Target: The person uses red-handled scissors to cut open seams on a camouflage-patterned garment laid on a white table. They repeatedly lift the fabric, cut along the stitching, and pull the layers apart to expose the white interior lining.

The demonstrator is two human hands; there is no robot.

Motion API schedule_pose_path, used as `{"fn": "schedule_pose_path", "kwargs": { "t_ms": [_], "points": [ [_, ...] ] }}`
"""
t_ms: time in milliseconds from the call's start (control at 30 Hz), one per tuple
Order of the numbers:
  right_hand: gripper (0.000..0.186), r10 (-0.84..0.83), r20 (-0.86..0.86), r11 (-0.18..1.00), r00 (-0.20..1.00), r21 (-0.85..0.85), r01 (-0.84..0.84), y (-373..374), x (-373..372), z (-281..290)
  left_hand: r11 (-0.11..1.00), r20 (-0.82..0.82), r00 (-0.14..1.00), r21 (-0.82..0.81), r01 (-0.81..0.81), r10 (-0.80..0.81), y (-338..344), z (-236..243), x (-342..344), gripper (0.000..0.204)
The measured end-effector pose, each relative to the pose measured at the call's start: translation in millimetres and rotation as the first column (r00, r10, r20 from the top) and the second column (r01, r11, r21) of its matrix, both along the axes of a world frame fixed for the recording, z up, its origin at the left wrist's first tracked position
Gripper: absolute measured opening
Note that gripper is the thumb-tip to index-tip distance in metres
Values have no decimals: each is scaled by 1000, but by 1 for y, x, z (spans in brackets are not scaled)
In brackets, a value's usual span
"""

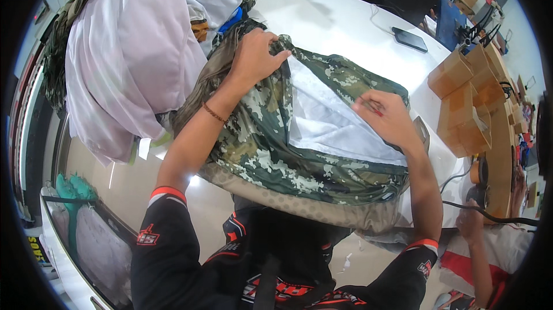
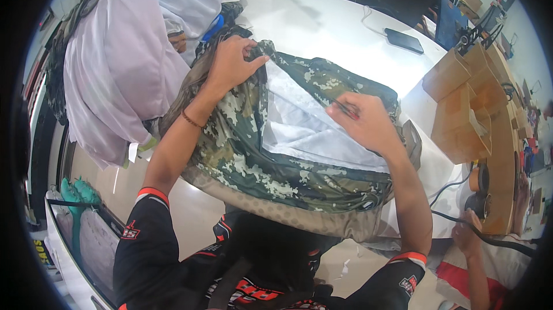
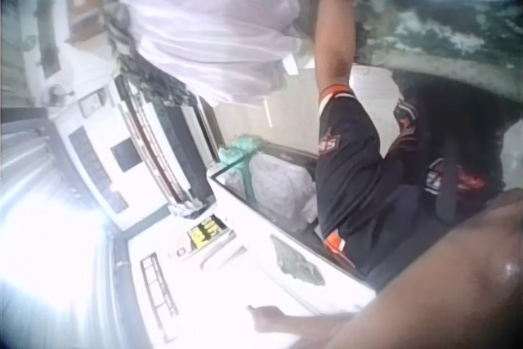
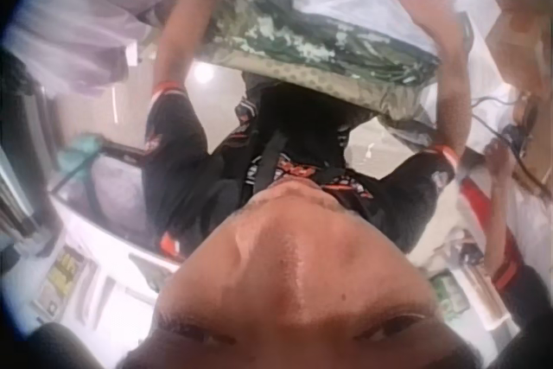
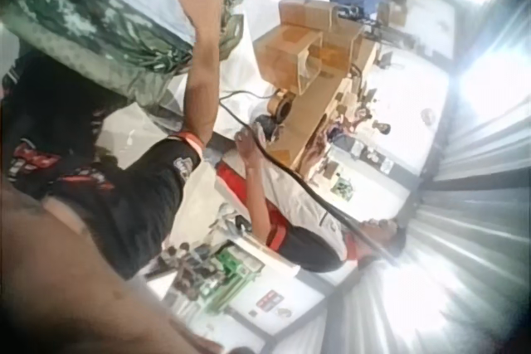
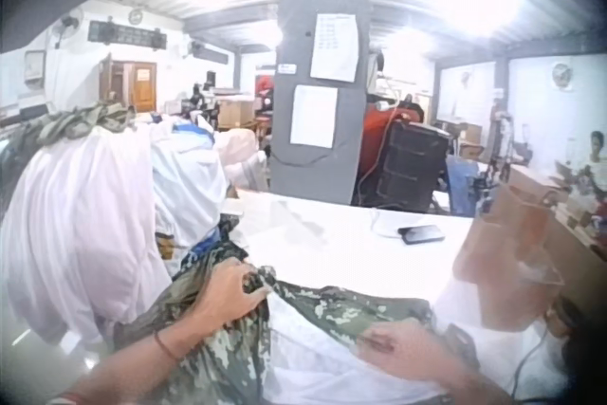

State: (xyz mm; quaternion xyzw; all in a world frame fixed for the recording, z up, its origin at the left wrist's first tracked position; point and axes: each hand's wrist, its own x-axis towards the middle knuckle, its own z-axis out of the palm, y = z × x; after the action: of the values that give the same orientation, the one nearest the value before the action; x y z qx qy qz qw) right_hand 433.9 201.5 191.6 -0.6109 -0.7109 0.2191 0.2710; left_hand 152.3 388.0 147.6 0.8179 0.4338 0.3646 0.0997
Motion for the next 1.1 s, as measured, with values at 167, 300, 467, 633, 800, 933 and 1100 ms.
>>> {"fn": "schedule_pose_path", "kwargs": {
  "t_ms": [167, 300, 467, 633, 800, 933, 1100],
  "points": [
    [31, 72, -247, 993, 966, -69, -92, 38, -36, -10, 1000, 19, 1000, 7, 21, -21, -3, -12, -2, 30],
    [34, 83, -411, 967, 908, -186, -172, 61, -55, -22, 997, -4, 1000, 74, -14, 15, 2, -23, 0, 23],
    [30, -35, -558, 957, 829, -257, -132, 78, -71, -34, 972, 296, 955, -212, 101, -35, -12, -6, 2, 19],
    [28, -80, -535, 992, 841, -125, 15, 95, -92, -37, 879, 575, 818, -382, 284, -15, -21, -3, 5, 13],
    [21, 25, -430, 999, 902, 46, -5, 121, -104, -49, 794, 741, 652, -293, 532, -164, -17, 1, -9, 11],
    [15, 0, -621, 999, 784, 41, 33, 129, -109, -61, 682, 760, 603, -310, 663, -241, -14, 13, -22, 10],
    [7, -141, -848, 985, 512, -174, -16, 115, -95, -57, 528, 910, 333, -162, 833, -246, -2, 19, -47, 8]
  ]
}}
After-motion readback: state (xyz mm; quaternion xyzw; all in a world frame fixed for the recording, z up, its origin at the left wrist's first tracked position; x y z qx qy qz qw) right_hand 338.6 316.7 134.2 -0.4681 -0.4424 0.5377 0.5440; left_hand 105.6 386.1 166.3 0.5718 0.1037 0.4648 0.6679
